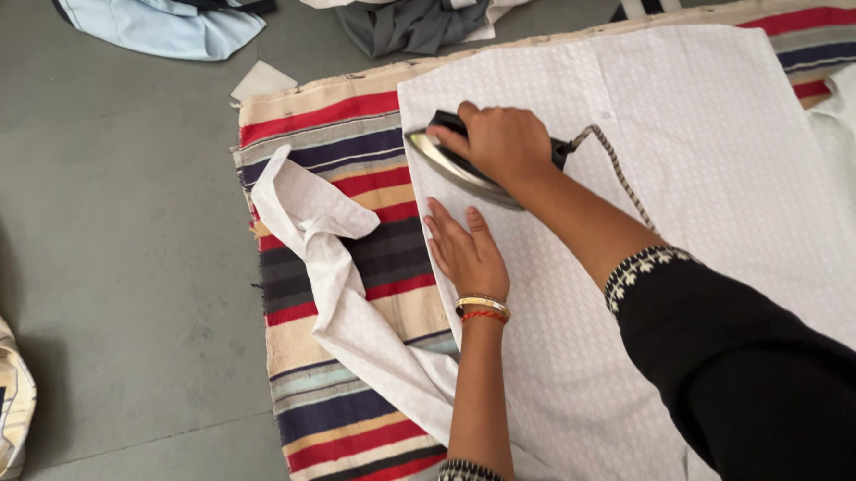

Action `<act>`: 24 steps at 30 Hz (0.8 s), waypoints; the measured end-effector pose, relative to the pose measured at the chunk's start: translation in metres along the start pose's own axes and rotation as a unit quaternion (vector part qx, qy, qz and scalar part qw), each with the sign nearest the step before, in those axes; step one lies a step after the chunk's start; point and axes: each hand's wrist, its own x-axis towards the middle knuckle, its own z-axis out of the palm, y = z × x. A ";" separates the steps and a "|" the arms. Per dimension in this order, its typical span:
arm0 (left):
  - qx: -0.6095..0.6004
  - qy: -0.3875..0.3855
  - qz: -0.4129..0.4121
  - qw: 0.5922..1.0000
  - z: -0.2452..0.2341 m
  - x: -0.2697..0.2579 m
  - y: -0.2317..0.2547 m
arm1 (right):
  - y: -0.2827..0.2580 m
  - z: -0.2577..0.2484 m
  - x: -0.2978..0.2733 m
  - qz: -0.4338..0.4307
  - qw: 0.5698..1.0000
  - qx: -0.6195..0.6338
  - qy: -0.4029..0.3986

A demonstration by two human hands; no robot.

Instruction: The person irons a white long-sleeved shirt on a striped mat on the floor. They smooth the sleeves and body, use an iron to press the fabric, and repeatedly adjust the shirt's position.

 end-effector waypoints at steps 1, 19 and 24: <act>0.054 -0.025 -0.009 0.998 0.001 0.002 -0.003 | 0.002 0.003 0.008 -0.003 1.000 -0.004 0.008; 0.281 -0.109 0.042 0.953 -0.007 -0.005 -0.005 | 0.063 0.044 0.095 0.130 0.990 -0.004 0.060; 0.245 -0.101 0.048 0.963 -0.009 -0.004 -0.006 | 0.083 0.038 0.078 0.207 0.977 0.046 0.018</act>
